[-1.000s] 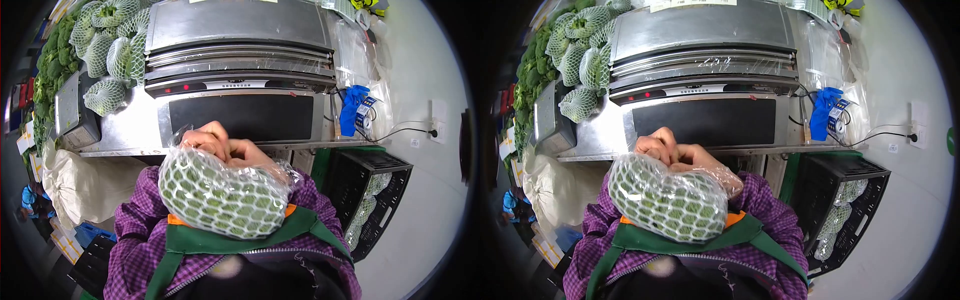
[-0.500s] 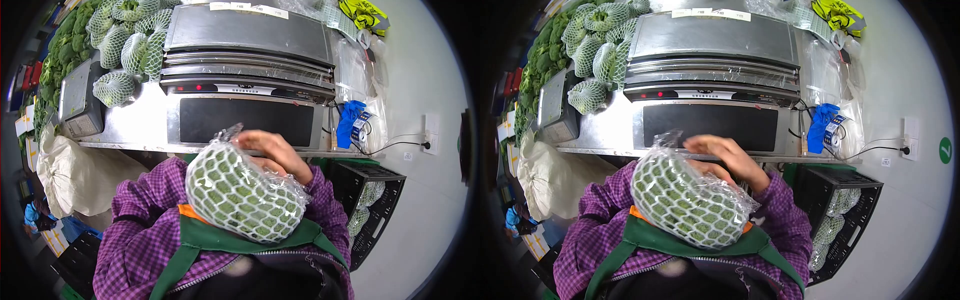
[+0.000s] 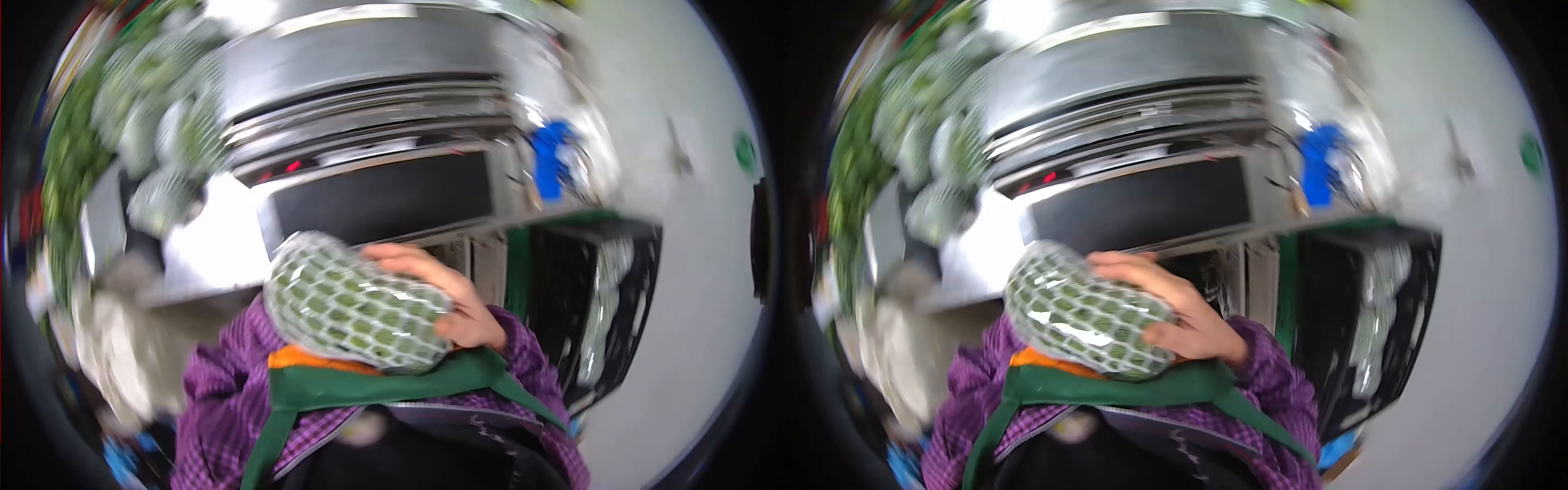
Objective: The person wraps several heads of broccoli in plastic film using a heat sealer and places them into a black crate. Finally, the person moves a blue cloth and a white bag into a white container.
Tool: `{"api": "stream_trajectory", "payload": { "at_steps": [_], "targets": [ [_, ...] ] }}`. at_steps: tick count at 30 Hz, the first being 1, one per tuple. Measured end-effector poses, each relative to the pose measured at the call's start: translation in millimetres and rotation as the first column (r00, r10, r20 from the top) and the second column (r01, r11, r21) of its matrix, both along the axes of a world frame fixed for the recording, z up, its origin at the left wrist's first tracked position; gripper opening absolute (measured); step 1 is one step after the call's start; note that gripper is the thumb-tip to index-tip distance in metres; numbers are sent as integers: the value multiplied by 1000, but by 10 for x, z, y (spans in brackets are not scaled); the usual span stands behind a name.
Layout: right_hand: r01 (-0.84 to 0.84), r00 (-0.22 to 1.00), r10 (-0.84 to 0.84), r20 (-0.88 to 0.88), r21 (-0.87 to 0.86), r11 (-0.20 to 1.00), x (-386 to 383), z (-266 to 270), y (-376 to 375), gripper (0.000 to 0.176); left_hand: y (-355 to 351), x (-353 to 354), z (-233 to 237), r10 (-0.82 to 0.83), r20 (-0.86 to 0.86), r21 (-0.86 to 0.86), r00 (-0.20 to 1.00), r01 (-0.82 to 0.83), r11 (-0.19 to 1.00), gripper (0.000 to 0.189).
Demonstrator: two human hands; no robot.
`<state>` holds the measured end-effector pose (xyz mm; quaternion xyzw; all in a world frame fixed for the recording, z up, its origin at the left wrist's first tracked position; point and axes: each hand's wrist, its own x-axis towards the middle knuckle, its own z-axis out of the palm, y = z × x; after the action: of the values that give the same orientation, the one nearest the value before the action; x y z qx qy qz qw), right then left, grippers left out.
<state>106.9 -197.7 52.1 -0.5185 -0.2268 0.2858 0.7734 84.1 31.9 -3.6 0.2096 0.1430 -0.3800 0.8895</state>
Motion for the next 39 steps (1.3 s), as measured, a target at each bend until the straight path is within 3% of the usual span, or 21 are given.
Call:
{"api": "stream_trajectory", "payload": {
  "at_steps": [2, 4, 7, 8, 9, 14, 15, 16, 17, 18, 20, 21, 22, 24, 26, 27, 30, 31, 34, 38, 39],
  "targets": [
    [62, 990, -44, 135, -137, 989, -16, -1, 15, 67, 37, 84, -82, 102, -33, 145, 994, -96, 985, 64],
    [189, 981, -188, 56, -13, 982, -159, 57, 55, 56, 45, 123, -92, 236, -57, 321, 970, -206, 925, 64],
    [346, 934, -341, 105, -37, 938, -361, -22, 36, 49, -16, 102, -18, 390, -51, 571, 919, -294, 767, 63],
    [363, 931, -362, -47, 17, 932, -434, -90, 38, 46, -57, 81, 12, 414, -37, 621, 910, -304, 722, 63],
    [365, 919, -346, -190, 74, 928, -450, -165, 28, 44, -105, 60, 24, 428, -30, 650, 903, -308, 694, 63],
    [458, 850, -438, -293, -1, 889, -618, -429, -341, 50, -471, -48, 154, 416, 24, 699, 909, -312, 643, 63],
    [354, 894, -364, -262, -88, 931, -656, -411, -511, 58, -602, -59, 170, 405, 31, 700, 914, -309, 644, 62],
    [247, 928, -286, -240, -181, 952, -694, -376, -690, 67, -764, -55, 185, 377, 34, 692, 926, -294, 659, 62],
    [187, 971, -230, -60, -405, 895, -729, -308, -879, 88, -930, -71, 199, 360, 34, 684, 932, -284, 672, 62],
    [206, 967, -248, -56, -398, 894, -831, -254, -983, 88, -1064, -60, 189, 343, 42, 687, 939, -276, 673, 62],
    [508, 856, -334, 395, -524, 683, -1063, -169, -1180, 98, -1436, 14, 177, 36, 85, 518, 996, -75, 852, 62],
    [564, 825, -408, 390, -523, 639, -1144, -132, -1367, 104, -1672, 17, 191, 16, 130, 537, 991, -84, 840, 59],
    [658, 753, -498, 430, -501, 562, -1249, -133, -1506, 103, -1915, 36, 240, -69, 219, 417, 973, -30, 908, 59],
    [760, 643, -656, 395, -441, 478, -1553, -30, -1852, 100, -2495, -50, 517, -240, 230, 236, 943, 185, 954, 62],
    [863, 472, -760, 447, -412, 293, -1979, 138, -2273, 92, -3048, -110, 588, -382, 327, 180, 864, 340, 923, 63],
    [868, 392, -830, 396, -459, 191, -2237, 312, -2458, 90, -3348, -154, 620, -469, 490, 310, 735, 356, 881, 57],
    [736, 242, -668, 703, -582, -346, -3001, 669, -2987, 89, -4199, -211, 656, -692, 690, 568, 214, 433, 700, 45],
    [668, 183, -592, 785, -541, -511, -3216, 672, -3120, 85, -4505, -288, 639, -678, 735, 595, 28, 454, 664, 44],
    [352, 364, -395, 844, -517, -780, -3654, 733, -3449, 77, -5469, -711, 525, -399, 629, 716, -667, 298, 632, 47],
    [196, 541, -301, 786, -465, -863, -3973, 191, -3899, 74, -6456, -1458, -413, -27, 465, 402, -885, 184, 897, 54],
    [171, 596, -292, 748, -473, -864, -4016, 46, -4010, 73, -6544, -1501, -504, -11, 457, 398, -889, 194, 897, 54]
  ]
}}
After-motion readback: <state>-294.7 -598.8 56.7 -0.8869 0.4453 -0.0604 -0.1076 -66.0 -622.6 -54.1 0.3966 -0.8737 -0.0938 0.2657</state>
